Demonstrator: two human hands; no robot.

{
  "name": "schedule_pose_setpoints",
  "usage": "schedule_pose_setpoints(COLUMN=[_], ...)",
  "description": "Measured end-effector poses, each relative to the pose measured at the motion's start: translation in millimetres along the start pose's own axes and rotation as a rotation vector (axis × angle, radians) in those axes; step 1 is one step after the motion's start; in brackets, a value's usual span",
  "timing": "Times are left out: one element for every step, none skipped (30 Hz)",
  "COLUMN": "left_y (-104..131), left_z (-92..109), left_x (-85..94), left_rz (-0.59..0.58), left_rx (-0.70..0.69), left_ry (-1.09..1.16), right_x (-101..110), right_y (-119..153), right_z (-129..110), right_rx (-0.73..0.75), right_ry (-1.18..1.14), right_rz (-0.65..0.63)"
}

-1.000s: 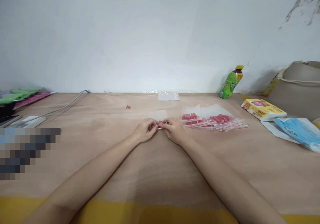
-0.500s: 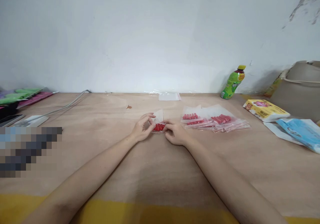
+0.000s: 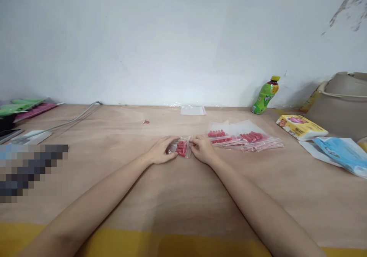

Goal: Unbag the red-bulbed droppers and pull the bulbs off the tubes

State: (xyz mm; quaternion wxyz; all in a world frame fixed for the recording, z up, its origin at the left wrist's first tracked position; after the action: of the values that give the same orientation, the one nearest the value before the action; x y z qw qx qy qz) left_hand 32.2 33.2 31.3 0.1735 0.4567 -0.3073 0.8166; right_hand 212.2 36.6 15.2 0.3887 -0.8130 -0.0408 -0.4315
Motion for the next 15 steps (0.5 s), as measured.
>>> schedule_pose_setpoints(left_y=[0.6, 1.0, 1.2, 1.4, 1.5, 1.6, 1.7, 1.8, 2.0, 2.3, 2.6, 2.9, 3.3, 3.6, 3.9], left_z=[-0.6, -0.9, -0.8, -0.7, -0.7, -0.8, -1.2, -2.0, -3.1, -4.5, -5.9, -7.3, -8.5, -9.4, -9.8], left_x=[0.2, 0.4, 0.6, 0.6, 0.4, 0.2, -0.1, -0.3, -0.4, -0.3, -0.1, 0.2, 0.4, 0.5, 0.6], left_rz=[0.005, 0.017, 0.033, 0.047, 0.057, 0.064, 0.069, 0.072, 0.074, 0.077, 0.080, 0.083, 0.085, 0.084, 0.083], left_rx=[-0.006, -0.015, -0.023, -0.028, -0.029, -0.026, -0.019, -0.008, 0.005, 0.020, 0.034, 0.048, 0.060, 0.068, 0.071], left_ry=[-0.004, -0.003, 0.001, 0.007, 0.014, 0.020, 0.025, 0.027, 0.027, 0.024, 0.021, 0.018, 0.018, 0.021, 0.025], right_x=[-0.4, -0.9, -1.6, -2.2, -2.6, -2.8, -2.8, -2.7, -2.8, -3.1, -3.4, -3.6, -3.6, -3.6, -3.7], right_y=[-0.3, -0.5, -0.6, -0.6, -0.6, -0.5, -0.3, -0.2, -0.1, -0.2, -0.5, -1.1, -2.0, -3.1, -4.4], right_z=[-0.9, -1.7, -2.6, -3.7, -4.8, -5.8, -6.5, -6.8, -6.7, -6.3, -6.0, -5.7, -5.5, -5.5, -5.8], right_rx=[0.003, 0.001, -0.002, 0.001, 0.009, 0.018, 0.026, 0.026, 0.020, 0.009, -0.005, -0.019, -0.034, -0.049, -0.063], right_ry=[0.006, 0.007, 0.000, -0.017, -0.036, -0.056, -0.077, -0.099, -0.124, -0.153, -0.183, -0.211, -0.233, -0.251, -0.269], right_rz=[-0.009, -0.018, -0.028, -0.036, -0.041, -0.043, -0.046, -0.052, -0.066, -0.087, -0.108, -0.127, -0.140, -0.148, -0.154])
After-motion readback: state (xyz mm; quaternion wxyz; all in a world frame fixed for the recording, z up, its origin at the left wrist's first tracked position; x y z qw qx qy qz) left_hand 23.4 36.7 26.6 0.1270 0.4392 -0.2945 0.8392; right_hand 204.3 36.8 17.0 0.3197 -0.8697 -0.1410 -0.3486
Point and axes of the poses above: each hand's wrist, its own y-axis away from the middle knuckle, its own x-axis out of the back of the hand, z = x × y, the point moved 4 cm from there along -y, towards the middle knuckle, and after that the axes turned 4 degrees about x, right-handed, at the moved point
